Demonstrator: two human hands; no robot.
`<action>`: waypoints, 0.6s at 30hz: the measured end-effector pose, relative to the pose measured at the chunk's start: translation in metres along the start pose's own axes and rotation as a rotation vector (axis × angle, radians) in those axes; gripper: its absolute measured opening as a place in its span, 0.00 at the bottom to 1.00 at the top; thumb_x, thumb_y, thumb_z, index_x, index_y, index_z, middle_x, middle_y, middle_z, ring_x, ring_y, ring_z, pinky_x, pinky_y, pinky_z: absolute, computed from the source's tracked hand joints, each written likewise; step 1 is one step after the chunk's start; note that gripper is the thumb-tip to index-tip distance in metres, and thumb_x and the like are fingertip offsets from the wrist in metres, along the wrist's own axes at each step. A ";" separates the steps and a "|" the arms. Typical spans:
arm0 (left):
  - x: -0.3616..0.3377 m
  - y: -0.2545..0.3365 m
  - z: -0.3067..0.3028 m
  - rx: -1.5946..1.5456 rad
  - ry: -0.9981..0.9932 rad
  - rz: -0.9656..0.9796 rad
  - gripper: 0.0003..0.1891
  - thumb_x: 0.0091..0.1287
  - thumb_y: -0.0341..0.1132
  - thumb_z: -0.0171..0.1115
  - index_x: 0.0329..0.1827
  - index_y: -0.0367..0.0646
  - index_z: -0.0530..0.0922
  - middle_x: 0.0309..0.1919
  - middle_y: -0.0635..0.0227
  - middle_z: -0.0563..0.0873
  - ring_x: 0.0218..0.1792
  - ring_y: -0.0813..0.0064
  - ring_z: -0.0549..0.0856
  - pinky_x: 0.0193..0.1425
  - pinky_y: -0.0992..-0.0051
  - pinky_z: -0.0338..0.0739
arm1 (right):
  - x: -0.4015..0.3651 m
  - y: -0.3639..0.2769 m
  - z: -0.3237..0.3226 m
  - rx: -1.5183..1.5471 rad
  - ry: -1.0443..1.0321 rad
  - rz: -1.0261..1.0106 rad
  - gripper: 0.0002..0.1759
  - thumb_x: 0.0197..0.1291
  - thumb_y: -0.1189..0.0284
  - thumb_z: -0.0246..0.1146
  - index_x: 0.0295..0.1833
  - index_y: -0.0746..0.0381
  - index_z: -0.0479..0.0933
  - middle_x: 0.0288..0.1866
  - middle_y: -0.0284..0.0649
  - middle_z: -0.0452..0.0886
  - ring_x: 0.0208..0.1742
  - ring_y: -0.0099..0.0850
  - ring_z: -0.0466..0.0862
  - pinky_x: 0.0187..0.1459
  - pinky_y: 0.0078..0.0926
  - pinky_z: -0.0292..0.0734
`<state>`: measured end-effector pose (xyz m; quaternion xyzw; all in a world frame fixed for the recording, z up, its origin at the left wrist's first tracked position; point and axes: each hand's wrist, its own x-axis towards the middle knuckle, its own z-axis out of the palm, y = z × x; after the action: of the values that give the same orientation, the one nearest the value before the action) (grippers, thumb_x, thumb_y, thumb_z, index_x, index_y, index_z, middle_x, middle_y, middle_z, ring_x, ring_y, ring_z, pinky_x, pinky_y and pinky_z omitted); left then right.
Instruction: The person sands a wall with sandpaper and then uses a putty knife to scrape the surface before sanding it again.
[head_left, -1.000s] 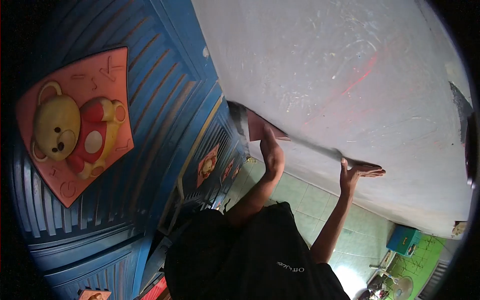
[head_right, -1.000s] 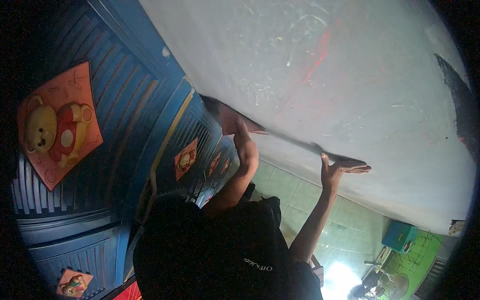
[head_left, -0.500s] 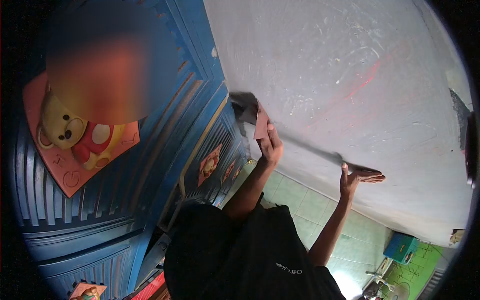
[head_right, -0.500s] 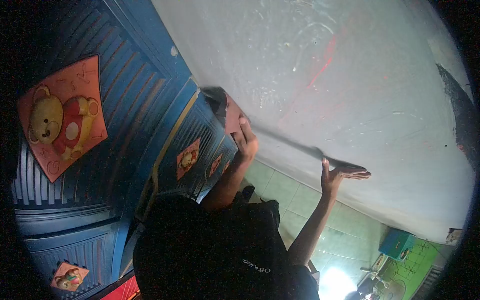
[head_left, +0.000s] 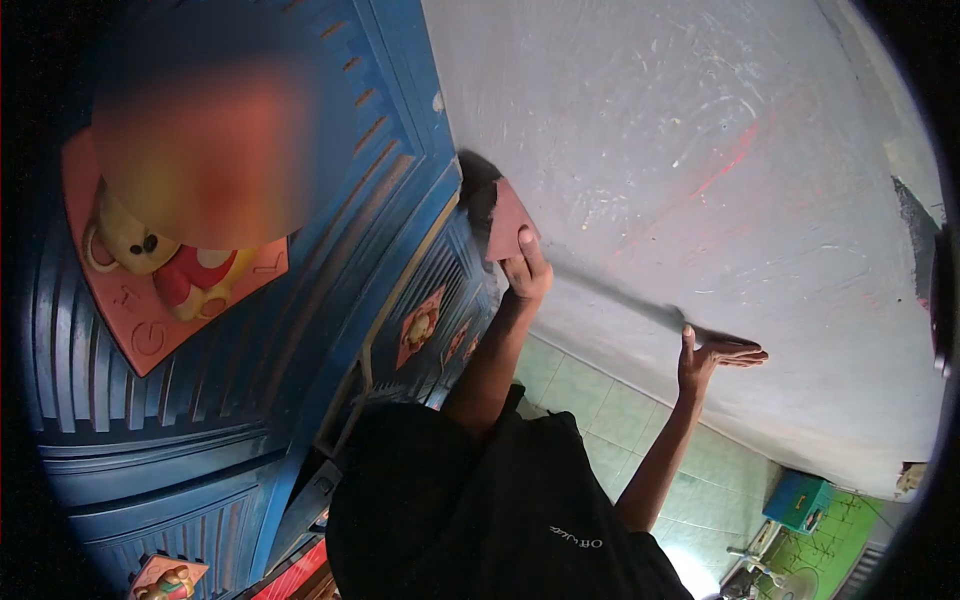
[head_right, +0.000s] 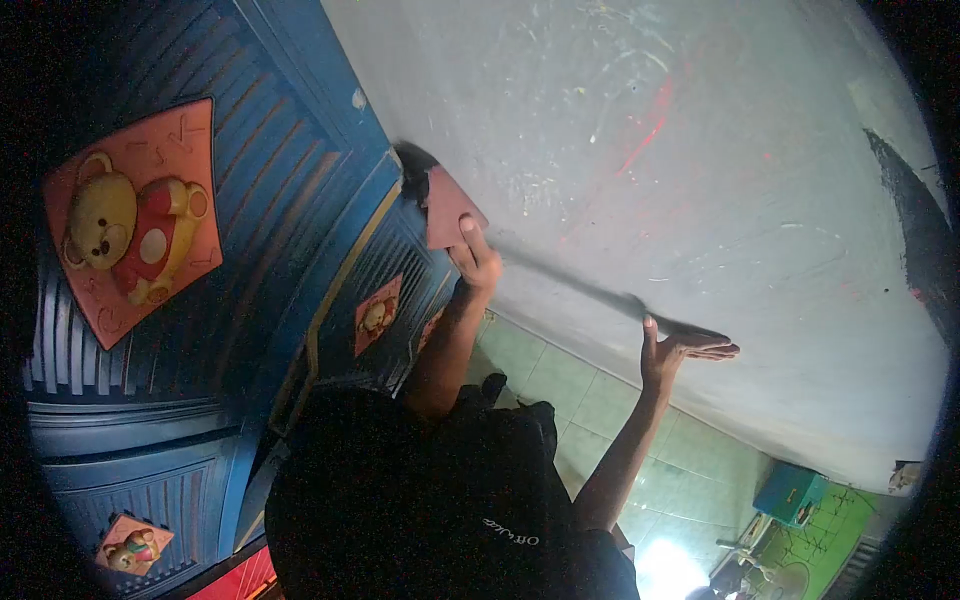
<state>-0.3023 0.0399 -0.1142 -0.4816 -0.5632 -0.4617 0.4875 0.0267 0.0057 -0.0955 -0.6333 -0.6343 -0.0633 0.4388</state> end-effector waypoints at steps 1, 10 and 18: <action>-0.013 -0.002 0.001 0.001 0.003 -0.001 0.18 0.66 0.17 0.52 0.59 0.24 0.68 0.46 0.36 0.77 0.46 0.45 0.81 0.52 0.51 0.77 | -0.001 0.001 0.000 -0.005 0.003 -0.001 0.76 0.49 0.32 0.60 0.71 0.71 0.15 0.72 0.66 0.10 0.73 0.59 0.12 0.67 0.63 0.12; -0.052 0.013 -0.026 -0.507 -0.162 -0.243 0.21 0.65 0.16 0.49 0.62 0.23 0.66 0.53 0.29 0.74 0.53 0.32 0.76 0.57 0.48 0.74 | 0.004 -0.017 -0.009 0.054 -0.029 0.069 0.75 0.50 0.33 0.61 0.71 0.70 0.14 0.72 0.66 0.10 0.73 0.58 0.11 0.66 0.63 0.11; -0.062 0.004 -0.017 -0.455 -0.081 -0.257 0.20 0.70 0.25 0.46 0.63 0.21 0.66 0.59 0.34 0.72 0.57 0.41 0.76 0.62 0.57 0.71 | 0.002 0.000 -0.003 -0.006 -0.032 0.010 0.77 0.49 0.35 0.64 0.69 0.73 0.13 0.70 0.69 0.08 0.72 0.60 0.10 0.65 0.65 0.09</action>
<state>-0.2929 0.0182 -0.1739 -0.5215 -0.5205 -0.6150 0.2810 0.0286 0.0057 -0.0928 -0.6389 -0.6378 -0.0526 0.4269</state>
